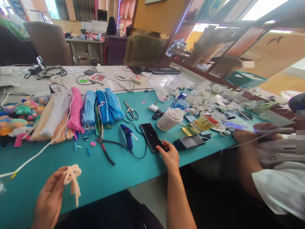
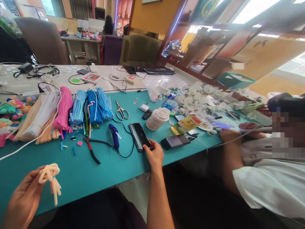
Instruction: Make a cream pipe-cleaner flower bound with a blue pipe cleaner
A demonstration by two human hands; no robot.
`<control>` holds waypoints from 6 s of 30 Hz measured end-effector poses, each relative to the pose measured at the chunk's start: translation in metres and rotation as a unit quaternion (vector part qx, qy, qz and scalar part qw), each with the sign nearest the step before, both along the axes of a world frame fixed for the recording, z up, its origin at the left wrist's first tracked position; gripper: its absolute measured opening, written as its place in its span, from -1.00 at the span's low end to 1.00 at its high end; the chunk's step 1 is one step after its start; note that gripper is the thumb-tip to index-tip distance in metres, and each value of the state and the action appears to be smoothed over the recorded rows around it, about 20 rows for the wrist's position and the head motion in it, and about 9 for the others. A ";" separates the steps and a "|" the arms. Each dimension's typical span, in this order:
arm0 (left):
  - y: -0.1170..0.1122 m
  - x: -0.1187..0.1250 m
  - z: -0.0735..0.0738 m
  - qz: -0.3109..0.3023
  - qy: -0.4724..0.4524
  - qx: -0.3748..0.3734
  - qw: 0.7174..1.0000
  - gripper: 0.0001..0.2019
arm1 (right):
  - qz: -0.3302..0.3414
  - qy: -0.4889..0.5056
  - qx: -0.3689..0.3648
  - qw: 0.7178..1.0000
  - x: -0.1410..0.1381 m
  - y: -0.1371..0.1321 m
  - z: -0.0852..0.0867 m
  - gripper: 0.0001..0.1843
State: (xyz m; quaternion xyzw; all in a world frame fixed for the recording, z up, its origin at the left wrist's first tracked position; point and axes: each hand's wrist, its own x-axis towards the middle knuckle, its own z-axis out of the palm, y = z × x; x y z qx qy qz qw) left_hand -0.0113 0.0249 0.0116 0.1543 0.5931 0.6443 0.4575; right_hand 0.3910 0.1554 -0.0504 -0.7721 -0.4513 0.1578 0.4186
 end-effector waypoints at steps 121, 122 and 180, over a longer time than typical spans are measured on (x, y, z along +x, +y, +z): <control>0.000 0.052 -0.003 -0.233 -0.087 0.135 0.959 -0.75 | 0.541 0.246 0.148 0.791 -0.210 -0.084 0.086 -0.63; 0.000 0.051 -0.003 -0.235 -0.090 0.139 0.958 -0.76 | 0.543 0.245 0.148 0.789 -0.210 -0.084 0.087 -0.63; 0.003 0.039 -0.001 -0.255 -0.048 0.095 0.961 -0.75 | 0.476 0.365 0.083 0.796 -0.226 -0.085 0.079 -0.58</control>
